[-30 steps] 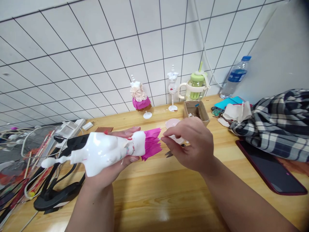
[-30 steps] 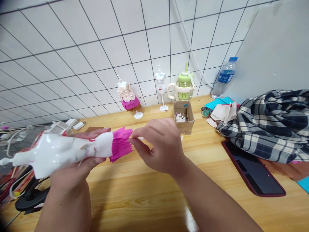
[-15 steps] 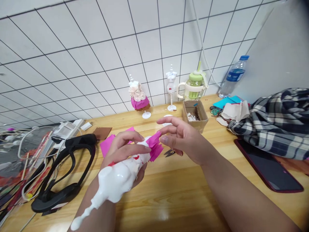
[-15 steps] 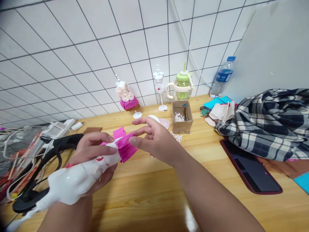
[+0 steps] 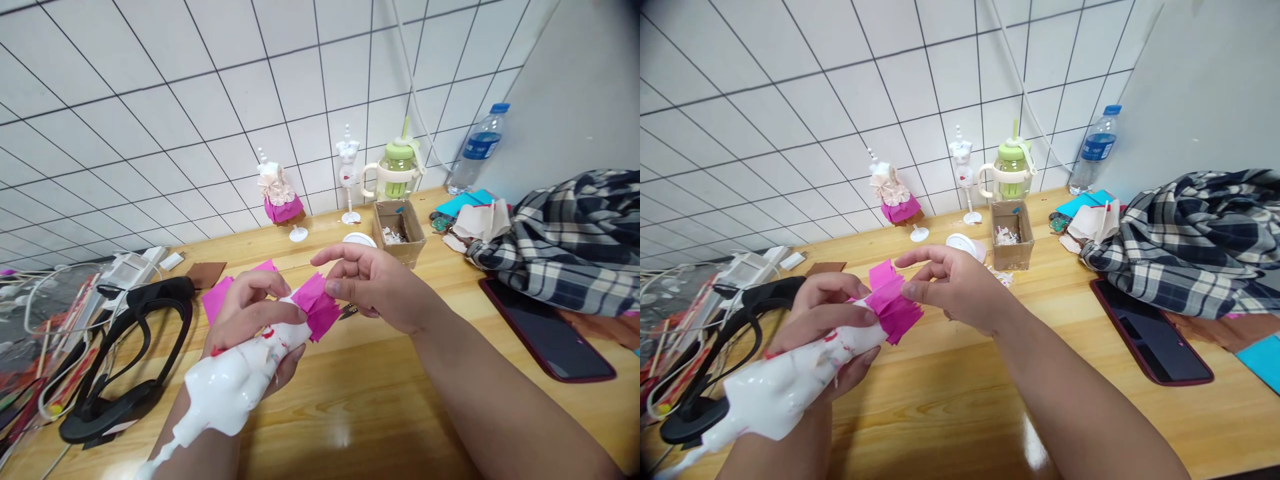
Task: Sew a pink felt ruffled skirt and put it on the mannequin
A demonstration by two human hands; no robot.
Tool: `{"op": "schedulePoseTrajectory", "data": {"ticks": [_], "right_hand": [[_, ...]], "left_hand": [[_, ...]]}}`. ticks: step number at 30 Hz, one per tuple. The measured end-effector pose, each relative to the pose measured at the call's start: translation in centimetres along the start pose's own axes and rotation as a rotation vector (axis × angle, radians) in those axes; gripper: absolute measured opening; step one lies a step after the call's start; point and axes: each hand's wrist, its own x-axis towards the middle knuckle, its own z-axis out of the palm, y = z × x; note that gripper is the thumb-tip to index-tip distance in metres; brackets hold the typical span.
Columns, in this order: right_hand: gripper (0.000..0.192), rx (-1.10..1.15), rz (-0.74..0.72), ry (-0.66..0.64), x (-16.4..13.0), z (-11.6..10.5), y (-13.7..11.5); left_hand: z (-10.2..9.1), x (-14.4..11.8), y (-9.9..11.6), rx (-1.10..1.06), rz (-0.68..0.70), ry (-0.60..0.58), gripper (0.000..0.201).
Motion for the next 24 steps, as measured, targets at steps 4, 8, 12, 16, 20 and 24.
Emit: {"op": "schedulePoseTrajectory", "data": {"ticks": [4, 8, 12, 16, 20, 24], "right_hand": [[0.040, 0.033, -0.006, -0.037, -0.1, 0.0, 0.0], [0.042, 0.006, -0.098, -0.041, 0.0, 0.1, 0.2], [0.031, -0.249, -0.341, 0.071, 0.0, 0.6, 0.6], [0.014, -0.521, -0.556, 0.187, -0.1, 1.0, 0.7], [0.008, -0.678, -0.677, 0.228, -0.2, 1.2, 0.7], [0.007, -0.760, -0.753, 0.236, -0.3, 1.2, 0.8]], "left_hand": [[-0.1, 0.1, 0.3, -0.004, -0.028, -0.004, 0.026], [-0.2, 0.1, 0.2, 0.002, -0.010, 0.046, 0.043], [-0.6, 0.3, 0.0, 0.009, -0.028, -0.049, 0.037], [-0.9, 0.4, -0.1, 0.005, -0.025, -0.055, 0.033], [-0.9, 0.3, -0.2, -0.004, -0.032, -0.064, 0.032], [-0.9, 0.3, -0.1, 0.001, -0.040, -0.044, 0.030]]}}
